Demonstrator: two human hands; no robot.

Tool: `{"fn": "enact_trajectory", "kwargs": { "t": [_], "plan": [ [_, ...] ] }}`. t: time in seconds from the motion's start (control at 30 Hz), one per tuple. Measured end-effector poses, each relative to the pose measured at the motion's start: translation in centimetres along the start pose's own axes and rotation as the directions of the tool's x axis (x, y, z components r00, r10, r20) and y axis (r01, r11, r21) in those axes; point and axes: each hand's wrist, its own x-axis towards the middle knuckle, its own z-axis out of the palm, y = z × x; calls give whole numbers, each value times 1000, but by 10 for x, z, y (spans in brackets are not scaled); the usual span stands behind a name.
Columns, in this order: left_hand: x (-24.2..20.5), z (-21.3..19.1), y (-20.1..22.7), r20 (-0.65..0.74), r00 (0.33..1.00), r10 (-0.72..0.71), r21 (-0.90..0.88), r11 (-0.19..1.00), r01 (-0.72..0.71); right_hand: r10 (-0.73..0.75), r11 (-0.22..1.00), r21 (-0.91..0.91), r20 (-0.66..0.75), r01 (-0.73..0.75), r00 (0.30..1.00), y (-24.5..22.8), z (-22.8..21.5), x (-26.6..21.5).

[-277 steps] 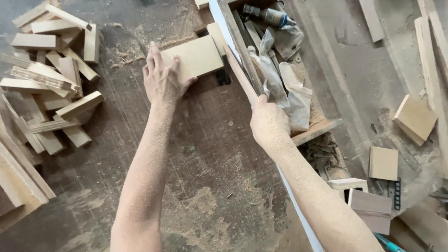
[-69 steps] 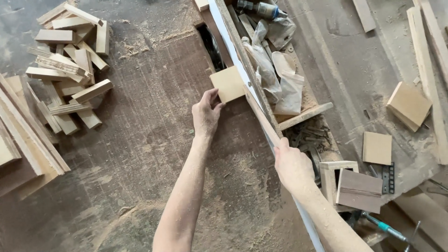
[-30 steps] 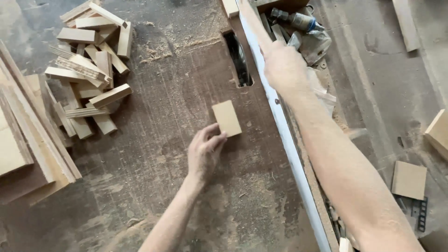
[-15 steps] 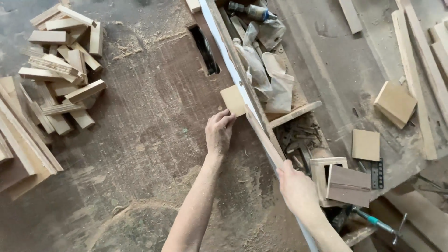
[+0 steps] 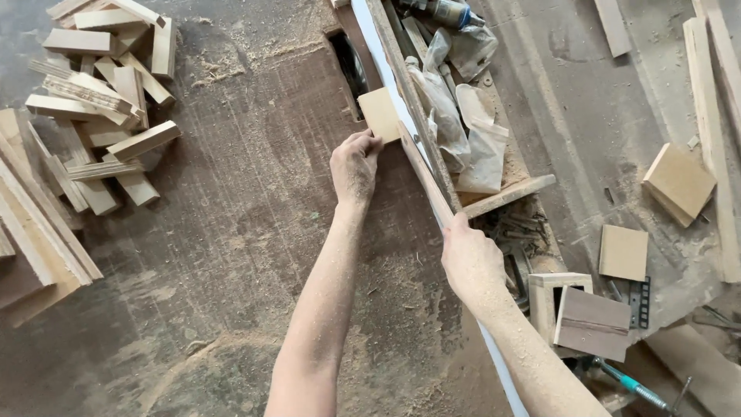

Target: Cutting small rectangular wooden blocks using a table saw in a workshop.

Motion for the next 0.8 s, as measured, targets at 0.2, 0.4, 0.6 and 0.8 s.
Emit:
{"fn": "enact_trajectory", "kwargs": {
  "t": [0.2,0.4,0.6,0.8],
  "plan": [
    [34,-25,-27,-11,990,-139,126,982,140,-2,1000,19,-22,2,1000,-13,-11,13],
    [90,-18,-38,106,947,-302,300,918,259,-7,999,44,5,7,1000,-20,-17,25],
    [112,-33,8,270,848,-456,335,870,361,19,999,46,51,-21,999,-27,-19,37],
    [133,-18,-7,244,814,-527,315,837,447,0,999,50,34,-2,999,-34,-30,43]
  ]
}}
